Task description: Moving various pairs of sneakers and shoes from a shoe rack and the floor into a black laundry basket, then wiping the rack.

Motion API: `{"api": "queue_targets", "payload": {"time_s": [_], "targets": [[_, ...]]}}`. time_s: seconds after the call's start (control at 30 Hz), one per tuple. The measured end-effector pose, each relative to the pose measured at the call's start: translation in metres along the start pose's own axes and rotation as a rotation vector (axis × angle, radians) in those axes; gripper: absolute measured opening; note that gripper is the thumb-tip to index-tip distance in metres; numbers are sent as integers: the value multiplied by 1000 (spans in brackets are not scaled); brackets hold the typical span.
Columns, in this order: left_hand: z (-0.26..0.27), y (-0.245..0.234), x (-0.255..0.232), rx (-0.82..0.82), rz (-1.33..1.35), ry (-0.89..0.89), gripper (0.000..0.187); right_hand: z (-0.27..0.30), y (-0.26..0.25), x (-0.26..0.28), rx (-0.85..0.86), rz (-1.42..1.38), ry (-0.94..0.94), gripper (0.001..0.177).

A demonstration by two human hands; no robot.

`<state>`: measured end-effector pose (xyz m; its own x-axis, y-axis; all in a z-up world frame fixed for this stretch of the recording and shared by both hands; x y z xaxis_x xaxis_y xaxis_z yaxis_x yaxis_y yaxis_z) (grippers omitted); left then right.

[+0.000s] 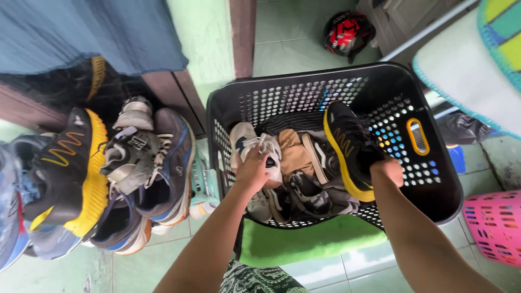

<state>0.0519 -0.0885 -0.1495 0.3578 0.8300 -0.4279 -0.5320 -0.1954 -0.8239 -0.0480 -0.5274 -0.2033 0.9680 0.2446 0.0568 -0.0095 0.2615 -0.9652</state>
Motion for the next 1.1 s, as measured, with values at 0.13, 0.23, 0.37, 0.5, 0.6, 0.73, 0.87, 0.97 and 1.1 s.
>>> {"api": "queue_targets", "payload": {"time_s": [0.13, 0.23, 0.37, 0.5, 0.6, 0.73, 0.87, 0.97, 1.1], "targets": [[14, -21, 3, -117, 183, 94, 57, 0, 6, -5, -21, -90, 98, 32], [35, -50, -5, -197, 303, 159, 50, -4, 19, -10, 7, -106, 117, 32], [52, -70, -8, -229, 391, 197, 48, 15, 5, 2, 18, -143, -11, 32], [74, -85, -8, -246, 405, 227, 46, 70, -39, 27, -82, -353, -20, 38], [102, -101, -4, -282, 456, 306, 43, 113, -40, 42, -181, -526, -196, 38], [140, -114, 25, -468, 427, 396, 39, 196, -25, 68, -158, -620, -581, 37], [183, -125, 81, -627, 442, 364, 37, 318, -12, 112, 101, -792, -918, 34], [212, -128, 131, -701, 398, 260, 34, 388, 7, 146, 307, -867, -1056, 38], [251, -130, 196, -732, 360, 58, 34, 486, 9, 179, 534, -862, -1105, 45]]}}
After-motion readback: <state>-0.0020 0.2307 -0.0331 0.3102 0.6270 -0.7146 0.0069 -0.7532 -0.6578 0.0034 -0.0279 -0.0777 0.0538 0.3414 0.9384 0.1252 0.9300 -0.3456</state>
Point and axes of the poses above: each hand's wrist, its own z-axis away from the middle knuckle, its own y-axis out of the palm, x = y × z, the point moved 3 cm from there along -z, towards the middle knuckle, and after that the axes turned 7 degrees about x, right-handed, at the moved point
